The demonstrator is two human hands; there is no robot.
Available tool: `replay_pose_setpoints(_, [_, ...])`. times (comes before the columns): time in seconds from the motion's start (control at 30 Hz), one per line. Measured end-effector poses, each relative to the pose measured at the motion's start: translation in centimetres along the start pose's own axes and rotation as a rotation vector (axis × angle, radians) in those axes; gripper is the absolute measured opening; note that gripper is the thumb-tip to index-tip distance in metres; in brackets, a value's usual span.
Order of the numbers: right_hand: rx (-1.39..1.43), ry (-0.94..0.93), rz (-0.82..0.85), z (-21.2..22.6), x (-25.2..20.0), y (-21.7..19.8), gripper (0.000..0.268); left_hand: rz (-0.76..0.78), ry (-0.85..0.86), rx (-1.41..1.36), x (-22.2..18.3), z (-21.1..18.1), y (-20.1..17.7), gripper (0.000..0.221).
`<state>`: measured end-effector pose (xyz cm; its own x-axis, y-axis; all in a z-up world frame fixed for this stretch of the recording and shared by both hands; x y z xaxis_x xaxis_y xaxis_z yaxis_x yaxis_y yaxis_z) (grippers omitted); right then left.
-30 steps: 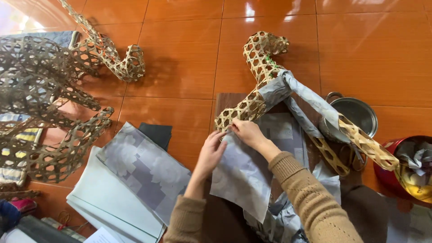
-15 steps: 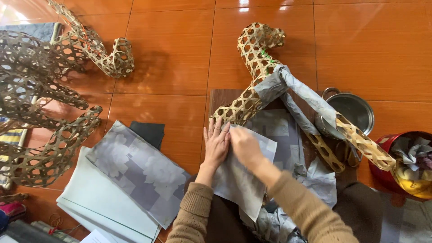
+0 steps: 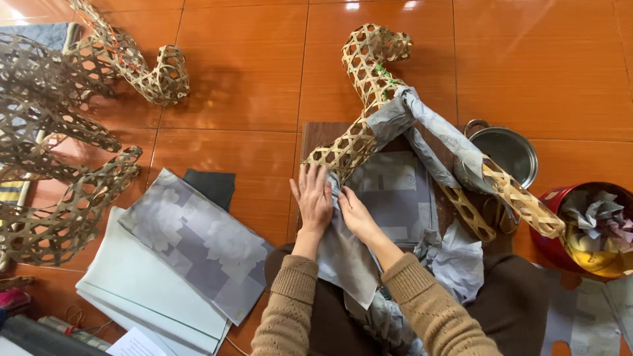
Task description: Wrapping a bamboo giraffe structure with paper strips and adhesive
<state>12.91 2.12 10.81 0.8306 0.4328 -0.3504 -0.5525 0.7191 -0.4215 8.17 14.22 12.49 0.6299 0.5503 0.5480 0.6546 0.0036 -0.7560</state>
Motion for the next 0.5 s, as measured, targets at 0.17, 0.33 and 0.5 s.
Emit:
replay_pose_setpoints(0.17, [0.038, 0.027, 0.002, -0.9, 0.6, 0.7, 0.063, -0.039, -0.508, -0.322, -2.1, -5.8, -8.4, 0.057])
replay_pose_setpoints(0.33, [0.078, 0.092, 0.017, -1.7, 0.5, 0.7, 0.065, 0.128, -0.867, -0.653, -5.9, -9.2, -8.0, 0.07])
replay_pose_setpoints(0.5, [0.086, 0.122, 0.05, -5.1, 1.6, 1.9, 0.068, 0.22, -1.108, -0.68, -9.2, -5.1, -2.7, 0.079])
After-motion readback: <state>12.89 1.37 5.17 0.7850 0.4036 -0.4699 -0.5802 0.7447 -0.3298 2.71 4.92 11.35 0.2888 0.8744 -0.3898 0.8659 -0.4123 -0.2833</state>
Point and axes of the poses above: each hand's wrist, its own x-axis towards the middle knuckle, its own y-axis out of the palm, z = x × y, the point moved 7 cm from there along x, towards the middle knuckle, and after that the axes turned 14 degrees about -z, right-handed, at the moved point
